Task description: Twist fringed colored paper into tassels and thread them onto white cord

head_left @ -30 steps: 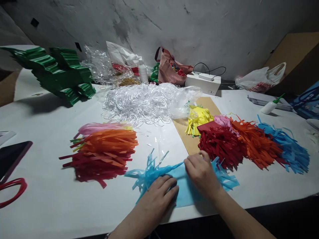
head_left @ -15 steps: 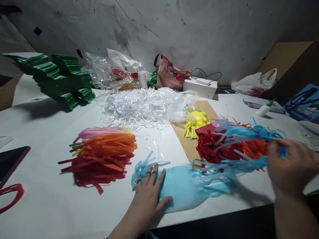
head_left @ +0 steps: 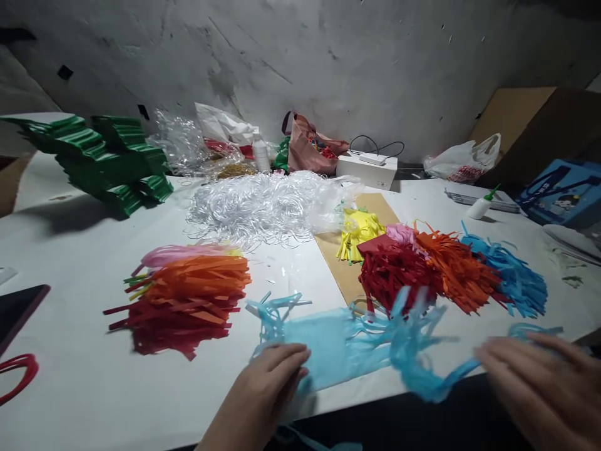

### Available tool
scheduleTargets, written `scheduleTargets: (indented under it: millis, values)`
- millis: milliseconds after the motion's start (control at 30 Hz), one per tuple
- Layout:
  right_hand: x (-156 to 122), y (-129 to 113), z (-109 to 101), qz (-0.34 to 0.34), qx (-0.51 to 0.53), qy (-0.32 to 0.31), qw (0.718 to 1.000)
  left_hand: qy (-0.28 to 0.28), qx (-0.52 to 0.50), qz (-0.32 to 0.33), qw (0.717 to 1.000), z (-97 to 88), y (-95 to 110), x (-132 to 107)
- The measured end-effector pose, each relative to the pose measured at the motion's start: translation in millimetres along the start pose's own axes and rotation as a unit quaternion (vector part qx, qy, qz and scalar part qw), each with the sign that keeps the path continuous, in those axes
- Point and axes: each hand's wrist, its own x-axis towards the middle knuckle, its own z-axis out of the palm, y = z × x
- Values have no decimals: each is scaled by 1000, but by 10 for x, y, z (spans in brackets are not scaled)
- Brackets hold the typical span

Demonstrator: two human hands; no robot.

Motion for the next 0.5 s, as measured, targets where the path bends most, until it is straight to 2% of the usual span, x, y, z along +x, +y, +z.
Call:
scheduleTargets:
  millis: [100, 167, 233, 300, 367, 400, 433, 500]
  values:
    - [25, -488, 180, -60, 39, -30, 997, -23, -188, -26, 982, -54, 411, 41]
    - [88, -752, 243, -132, 58, -50, 988, -61, -320, -51, 944, 15, 617, 75]
    - [172, -920, 280, -218, 74, -62, 971, -105, -459, -112, 875, 155, 736, 94]
    - [243, -1001, 303, -266, 91, -51, 958, -126, -582, -195, 779, 329, 776, 84]
    - [274, -1028, 321, -259, 112, -38, 959, -124, -664, -254, 692, 486, 766, 45]
    - [272, -1033, 330, -243, 125, -32, 961, -117, -686, -269, 666, 546, 754, 21]
    - [259, -1037, 340, -226, 143, -26, 963, -111, -697, -277, 652, 589, 743, -2]
    - [214, -1050, 366, -180, 193, -20, 964, -97, -706, -278, 644, 625, 736, -34]
